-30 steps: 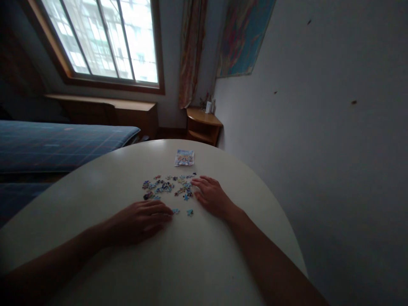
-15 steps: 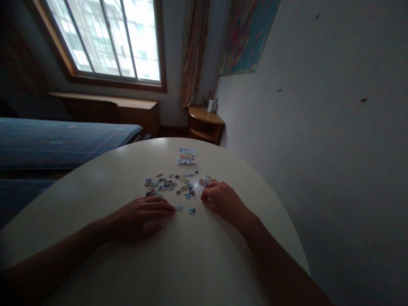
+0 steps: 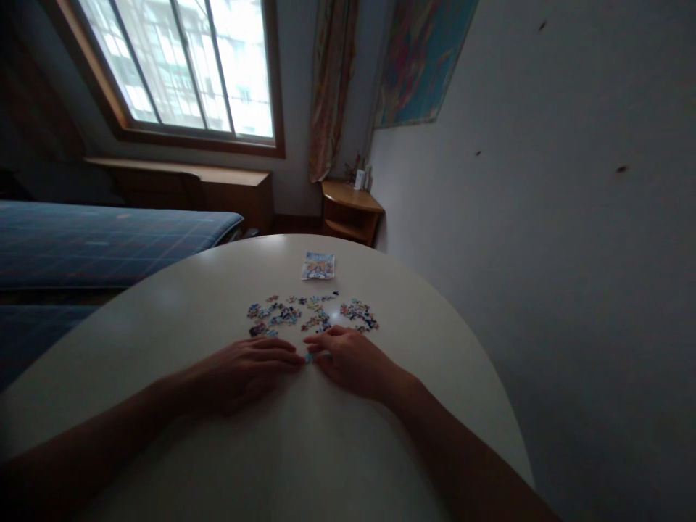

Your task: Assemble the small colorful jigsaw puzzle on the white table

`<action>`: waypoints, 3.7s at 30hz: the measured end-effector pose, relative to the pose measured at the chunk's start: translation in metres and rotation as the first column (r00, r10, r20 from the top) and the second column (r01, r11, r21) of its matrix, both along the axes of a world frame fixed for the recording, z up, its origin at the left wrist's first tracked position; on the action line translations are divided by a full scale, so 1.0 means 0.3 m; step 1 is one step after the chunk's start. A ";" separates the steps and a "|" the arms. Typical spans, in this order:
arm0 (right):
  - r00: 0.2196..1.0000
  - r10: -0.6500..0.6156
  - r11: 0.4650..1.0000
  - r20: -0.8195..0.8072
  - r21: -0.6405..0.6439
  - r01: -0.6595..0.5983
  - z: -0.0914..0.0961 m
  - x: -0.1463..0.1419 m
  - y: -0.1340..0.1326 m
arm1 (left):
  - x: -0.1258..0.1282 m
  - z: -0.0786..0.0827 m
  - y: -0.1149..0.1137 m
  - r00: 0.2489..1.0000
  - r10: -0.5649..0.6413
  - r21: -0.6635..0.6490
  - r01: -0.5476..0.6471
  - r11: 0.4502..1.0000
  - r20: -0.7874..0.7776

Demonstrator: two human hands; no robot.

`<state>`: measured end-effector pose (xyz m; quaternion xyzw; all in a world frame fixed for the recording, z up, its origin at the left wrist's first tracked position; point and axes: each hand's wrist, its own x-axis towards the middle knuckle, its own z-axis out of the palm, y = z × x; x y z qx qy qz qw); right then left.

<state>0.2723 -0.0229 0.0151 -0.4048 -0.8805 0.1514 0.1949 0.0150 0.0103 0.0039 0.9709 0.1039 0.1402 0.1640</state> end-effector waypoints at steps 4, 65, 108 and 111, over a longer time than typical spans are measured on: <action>1.000 0.021 1.000 -0.020 0.001 -0.021 0.000 -0.003 -0.003 | 0.002 -0.008 0.002 0.999 0.009 0.003 -0.009 1.000 0.038; 0.995 -0.071 0.992 0.075 0.113 0.062 -0.041 0.008 0.026 | 0.035 -0.002 -0.032 0.988 0.136 0.225 -0.117 0.967 -0.070; 0.790 -0.570 0.814 0.226 0.023 0.581 0.005 0.317 0.115 | -0.016 -0.049 0.044 0.970 0.221 0.270 -0.241 0.932 0.104; 0.744 -0.630 0.772 0.224 0.069 0.632 0.008 0.312 0.117 | -0.017 -0.051 0.045 0.969 0.223 0.268 -0.243 0.932 0.104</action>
